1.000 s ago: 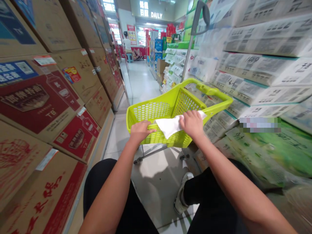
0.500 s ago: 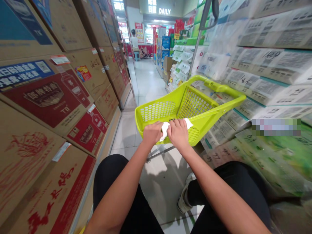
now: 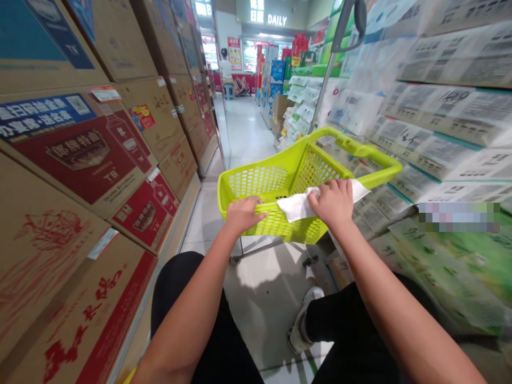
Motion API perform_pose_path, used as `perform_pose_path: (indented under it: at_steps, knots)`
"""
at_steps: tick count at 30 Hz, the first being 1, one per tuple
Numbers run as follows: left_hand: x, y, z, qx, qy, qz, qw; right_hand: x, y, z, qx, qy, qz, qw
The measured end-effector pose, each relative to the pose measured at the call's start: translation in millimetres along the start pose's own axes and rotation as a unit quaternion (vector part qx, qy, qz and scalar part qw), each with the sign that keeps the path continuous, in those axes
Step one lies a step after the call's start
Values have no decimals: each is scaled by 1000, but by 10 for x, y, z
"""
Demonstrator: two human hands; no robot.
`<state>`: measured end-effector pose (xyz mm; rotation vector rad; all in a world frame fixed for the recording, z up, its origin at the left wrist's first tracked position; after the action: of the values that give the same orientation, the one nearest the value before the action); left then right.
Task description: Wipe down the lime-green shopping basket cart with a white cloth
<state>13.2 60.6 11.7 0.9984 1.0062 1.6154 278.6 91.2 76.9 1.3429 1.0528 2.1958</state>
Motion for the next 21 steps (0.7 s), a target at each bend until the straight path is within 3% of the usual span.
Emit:
perform_pose_path:
  at_steps: [4, 7, 9, 12, 14, 16, 18, 21]
  knots:
    - [-185, 67, 88, -92, -33, -62, 993, 119, -12, -306, 59, 43, -22, 997]
    - [-294, 141, 122, -175, -86, -139, 971, 170, 98, -438, 113, 104, -10, 988]
    - [-325, 205, 108, -224, -114, -171, 953, 143, 90, -545, 144, 144, -47, 978]
    - [-248, 305, 11, -239, -137, -139, 951, 37, -12, -695, 136, 169, -109, 970]
    - [-103, 353, -145, -186, -108, -56, 975, -22, -53, -765, 119, 173, -105, 972]
    - [80, 348, -380, -95, -23, 20, 995, -62, -64, -806, 116, 168, -84, 975]
    - [241, 271, -626, -9, 69, 30, 997, -95, -55, -829, 125, 168, -62, 976]
    - [378, 121, -813, 59, 106, -27, 992, -163, -13, -826, 151, 174, -35, 972]
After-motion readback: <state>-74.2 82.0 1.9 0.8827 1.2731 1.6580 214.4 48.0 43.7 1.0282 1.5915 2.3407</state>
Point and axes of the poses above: each hand's wrist, its own x-axis towards the middle knuckle, its own y-axis out of the back of the hand, z = x × y, the point moved 7 cm from there along x, towards the middle knuckle, and after that the axes turned 15 degrees about y, right-handed, at the moved point
